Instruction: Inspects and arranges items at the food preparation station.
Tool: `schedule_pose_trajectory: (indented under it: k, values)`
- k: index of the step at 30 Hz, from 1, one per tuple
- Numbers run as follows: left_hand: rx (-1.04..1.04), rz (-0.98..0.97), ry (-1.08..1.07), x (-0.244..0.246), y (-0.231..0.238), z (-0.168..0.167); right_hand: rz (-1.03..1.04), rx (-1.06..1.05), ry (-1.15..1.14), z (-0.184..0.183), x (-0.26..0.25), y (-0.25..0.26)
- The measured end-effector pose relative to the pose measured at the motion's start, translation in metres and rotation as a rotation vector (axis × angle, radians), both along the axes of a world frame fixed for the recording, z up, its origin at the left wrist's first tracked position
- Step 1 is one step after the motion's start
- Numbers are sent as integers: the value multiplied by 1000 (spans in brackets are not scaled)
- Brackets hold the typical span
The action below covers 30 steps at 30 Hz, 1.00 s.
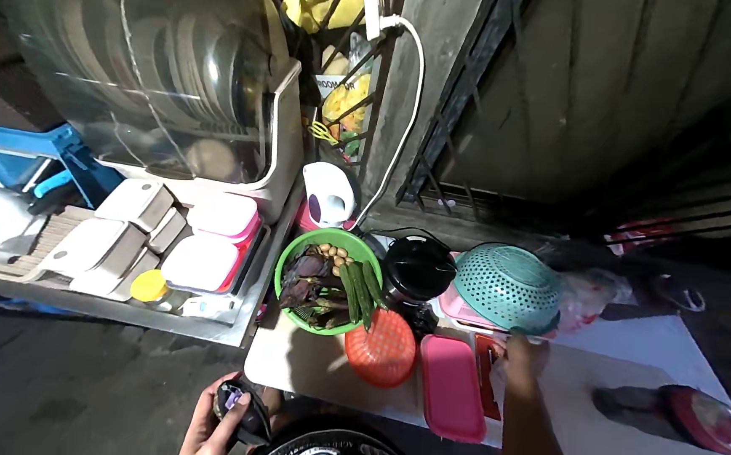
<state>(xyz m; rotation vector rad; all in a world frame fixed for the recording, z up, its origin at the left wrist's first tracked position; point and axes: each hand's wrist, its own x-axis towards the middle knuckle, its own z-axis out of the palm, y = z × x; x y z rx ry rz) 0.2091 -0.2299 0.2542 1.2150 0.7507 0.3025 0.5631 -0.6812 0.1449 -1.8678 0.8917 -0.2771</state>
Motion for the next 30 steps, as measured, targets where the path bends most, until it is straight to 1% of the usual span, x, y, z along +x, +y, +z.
schedule_pose_trajectory:
  k: [1,2,4,5,7,9,11,13,16,18,20,22,23,24,27,28,29,30]
  values:
    - [-2,12,2,-1,0,-1,4,-150,-28,6,-9,8]
    - [-7,21,7,-2,0,-2,60,-280,-91,13,-19,22]
    - [-16,31,12,-3,0,-2,296,-431,-253,24,-37,61]
    - [-21,40,16,-3,-1,-3,460,-443,-280,28,-45,85]
    - [-34,57,36,-2,-2,-1,785,-428,-201,28,-56,138]
    - [-42,57,49,0,-3,-1,1022,-428,-18,22,-59,190]
    - [-36,46,43,1,-4,-2,1139,-461,207,19,-55,229]
    - [-25,40,19,0,-3,-1,1168,-521,357,23,-49,256]
    - [-20,45,-5,-7,2,-5,1208,-587,458,27,-37,271]
    - [-6,65,1,-13,6,-8,1264,-569,499,27,-27,271]
    - [3,81,9,-18,11,-10,1311,-518,498,22,-17,267]
    - [-14,104,7,-22,16,-11,1327,-411,477,16,-5,260]
    - [-20,113,4,-23,18,-11,1309,-309,462,16,1,257]
    - [-21,118,2,-23,21,-11,1260,-164,458,22,7,255]
    - [-14,124,15,-24,28,-7,1046,294,482,45,31,254]
    - [-15,124,18,-25,30,-7,977,417,501,55,40,253]
    - [-13,118,21,-25,31,-6,934,492,500,65,47,254]
    - [-10,113,20,-25,33,-6,914,525,479,72,51,254]
